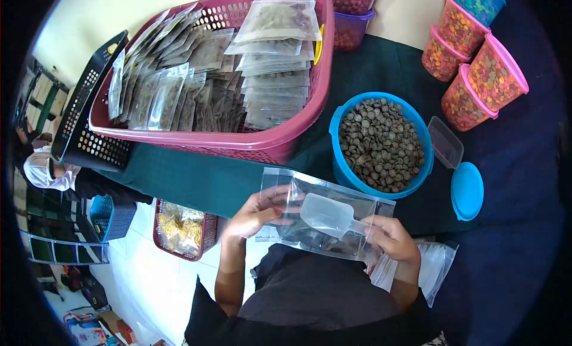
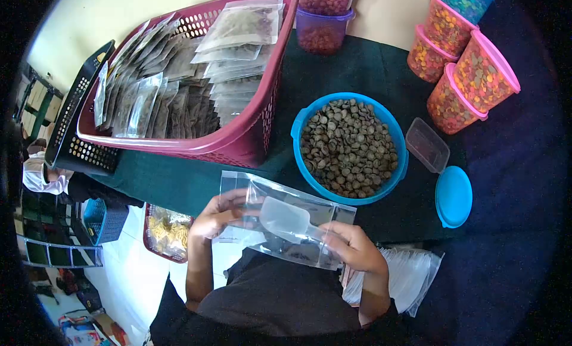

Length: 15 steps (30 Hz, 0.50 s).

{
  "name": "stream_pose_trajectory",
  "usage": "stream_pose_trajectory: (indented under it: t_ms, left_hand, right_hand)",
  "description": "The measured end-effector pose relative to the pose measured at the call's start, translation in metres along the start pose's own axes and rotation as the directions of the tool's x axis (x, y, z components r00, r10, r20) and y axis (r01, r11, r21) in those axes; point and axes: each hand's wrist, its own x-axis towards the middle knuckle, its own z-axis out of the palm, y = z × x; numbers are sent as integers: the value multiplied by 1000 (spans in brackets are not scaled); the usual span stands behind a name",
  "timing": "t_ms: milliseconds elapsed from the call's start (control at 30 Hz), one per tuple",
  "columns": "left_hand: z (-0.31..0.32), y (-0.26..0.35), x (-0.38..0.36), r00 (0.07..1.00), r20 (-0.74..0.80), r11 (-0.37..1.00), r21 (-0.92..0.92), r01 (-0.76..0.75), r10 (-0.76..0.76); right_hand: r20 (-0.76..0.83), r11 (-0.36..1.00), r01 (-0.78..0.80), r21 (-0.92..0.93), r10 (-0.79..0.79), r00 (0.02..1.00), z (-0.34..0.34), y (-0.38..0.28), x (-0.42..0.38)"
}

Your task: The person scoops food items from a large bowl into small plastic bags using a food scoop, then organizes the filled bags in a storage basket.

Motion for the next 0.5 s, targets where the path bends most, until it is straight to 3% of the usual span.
stream_pose_trajectory:
  t_ms: [67, 133, 233, 267, 367, 400, 467, 500]
  left_hand:
    - [2, -10, 2, 997, -83, 983, 182, 5, 10]
    - [5, -24, 6, 989, -120, 978, 196, -66, 91]
    - [15, -30, 16, 903, -401, 918, 397, 16, 157]
    - [14, -35, 21, 903, -398, 917, 399, 15, 158]
    - [-1, -73, 45, 847, -529, 963, 248, 103, 46]
    - [-16, -95, 55, 882, -471, 977, 179, 114, -17]
    - [-11, -111, 69, 834, -537, 974, 95, 205, -123]
    - [-15, -137, 77, 828, -556, 959, 266, 100, 68]
  right_hand:
    - [11, 1000, -23, -5, 23, 1000, 1, 3, 3]
    - [-10, 976, 118, -184, -122, 992, 2, 11, 10]
    - [-35, 956, 163, -244, -177, 984, 11, 17, 19]
    - [-37, 956, 165, -244, -179, 983, 14, 17, 21]
    - [-98, 868, 138, -476, -209, 973, 25, 11, 28]
    - [-101, 869, 138, -475, -210, 973, 28, 11, 30]
    - [-161, 759, 121, -640, -287, 944, 32, 12, 34]
    - [-184, 756, 91, -649, -272, 945, 35, 8, 37]
